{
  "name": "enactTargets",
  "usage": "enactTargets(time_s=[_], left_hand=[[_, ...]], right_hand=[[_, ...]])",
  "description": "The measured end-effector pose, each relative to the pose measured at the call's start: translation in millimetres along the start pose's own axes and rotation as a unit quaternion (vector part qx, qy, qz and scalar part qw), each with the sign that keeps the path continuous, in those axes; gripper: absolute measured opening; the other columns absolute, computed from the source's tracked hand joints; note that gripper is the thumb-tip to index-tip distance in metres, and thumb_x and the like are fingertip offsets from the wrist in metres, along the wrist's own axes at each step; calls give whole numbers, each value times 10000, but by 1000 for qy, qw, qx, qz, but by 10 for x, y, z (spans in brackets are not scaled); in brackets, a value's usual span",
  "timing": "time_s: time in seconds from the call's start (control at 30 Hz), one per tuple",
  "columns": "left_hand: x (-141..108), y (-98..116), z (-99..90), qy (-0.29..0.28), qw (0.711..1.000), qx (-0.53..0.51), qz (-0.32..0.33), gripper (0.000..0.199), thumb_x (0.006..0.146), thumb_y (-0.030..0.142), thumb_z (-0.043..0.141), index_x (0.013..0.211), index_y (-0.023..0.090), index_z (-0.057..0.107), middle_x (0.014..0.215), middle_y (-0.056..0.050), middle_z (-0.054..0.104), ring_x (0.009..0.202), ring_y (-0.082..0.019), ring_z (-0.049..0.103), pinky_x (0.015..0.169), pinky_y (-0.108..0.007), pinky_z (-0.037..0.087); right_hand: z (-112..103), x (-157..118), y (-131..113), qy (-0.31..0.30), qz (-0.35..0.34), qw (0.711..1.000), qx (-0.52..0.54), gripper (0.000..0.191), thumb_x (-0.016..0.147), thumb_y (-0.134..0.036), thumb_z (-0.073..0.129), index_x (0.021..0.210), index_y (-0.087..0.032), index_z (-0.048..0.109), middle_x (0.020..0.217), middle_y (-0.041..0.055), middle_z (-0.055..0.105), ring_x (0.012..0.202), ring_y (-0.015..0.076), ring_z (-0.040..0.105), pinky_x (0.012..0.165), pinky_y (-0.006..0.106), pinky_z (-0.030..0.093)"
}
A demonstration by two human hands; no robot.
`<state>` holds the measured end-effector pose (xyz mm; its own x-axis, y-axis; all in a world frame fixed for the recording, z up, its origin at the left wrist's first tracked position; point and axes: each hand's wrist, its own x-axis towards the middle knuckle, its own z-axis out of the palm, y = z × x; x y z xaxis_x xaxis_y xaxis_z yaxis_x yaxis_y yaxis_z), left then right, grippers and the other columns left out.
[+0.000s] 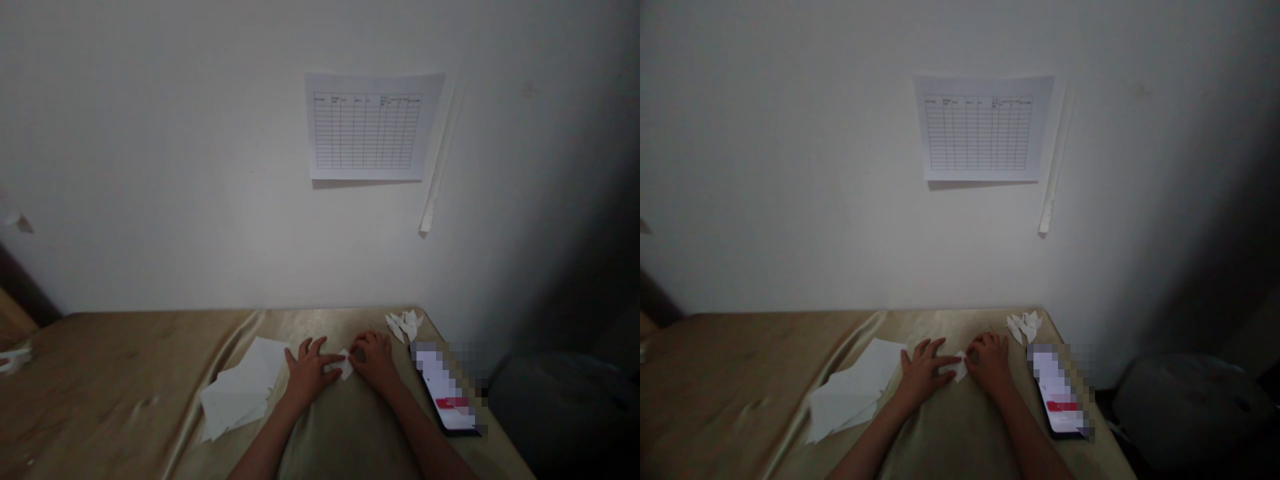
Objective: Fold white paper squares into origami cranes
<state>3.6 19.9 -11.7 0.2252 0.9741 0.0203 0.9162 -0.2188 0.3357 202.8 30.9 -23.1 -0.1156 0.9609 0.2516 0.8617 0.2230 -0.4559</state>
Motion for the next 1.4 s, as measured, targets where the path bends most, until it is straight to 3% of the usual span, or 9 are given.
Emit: enactTargets(time_s=[0.33, 0.7, 0.87, 1.07, 1.27, 1.4], left_hand=[[13, -20, 40, 10, 1000, 9, 5, 334, 826, 541, 663, 1155, 592, 646, 1548, 49, 431, 1463, -405, 254, 1069, -815, 9], [-11, -45, 61, 29, 999, 17, 21, 335, 830, 550, 651, 1164, 575, 648, 1568, 29, 398, 1462, -373, 269, 1081, -804, 28], [-20, -92, 30, 16, 999, 13, 39, 368, 821, 538, 650, 1187, 577, 634, 1579, 21, 386, 1470, -373, 262, 1091, -791, 1], [-41, -112, -46, -17, 998, 9, 55, 436, 852, 427, 605, 1267, 560, 586, 1604, 14, 345, 1484, -373, 240, 1104, -779, 17], [-56, -100, -99, -20, 995, 2, 96, 481, 778, 351, 665, 1234, 501, 632, 1607, 84, 339, 1459, -370, 269, 1127, -758, 51], [-46, -114, -116, -31, 994, -10, 100, 475, 780, 340, 664, 1234, 474, 636, 1548, 68, 449, 1432, -352, 311, 1126, -758, 48]], right_hand=[[-56, -57, 31, -39, -21, 999, 30, 413, 676, -450, 798, 1047, -304, 690, 1244, 43, 598, 1262, 286, 459, 1139, 485, 200], [-29, -91, 66, -66, -32, 997, 31, 663, 569, -596, 834, 1143, -327, 643, 1312, 42, 549, 1317, 307, 412, 1187, 566, 24], [-10, -84, 59, -66, -36, 996, 37, 719, 557, -568, 848, 1198, -323, 632, 1308, 53, 553, 1310, 309, 420, 1189, 556, 56], [-105, -89, 25, -65, -65, 993, 68, 495, 642, -404, 810, 1117, -328, 698, 1296, 44, 590, 1295, 289, 447, 1190, 539, 84], [-150, -81, 53, -86, -109, 988, 70, 303, 750, -280, 694, 1041, -350, 738, 1214, -3, 692, 1373, 291, 404, 1176, 613, -71], [-142, -75, 57, -87, -118, 986, 82, 283, 800, -242, 637, 1034, -360, 744, 1179, -17, 722, 1365, 267, 436, 1169, 626, -113]])
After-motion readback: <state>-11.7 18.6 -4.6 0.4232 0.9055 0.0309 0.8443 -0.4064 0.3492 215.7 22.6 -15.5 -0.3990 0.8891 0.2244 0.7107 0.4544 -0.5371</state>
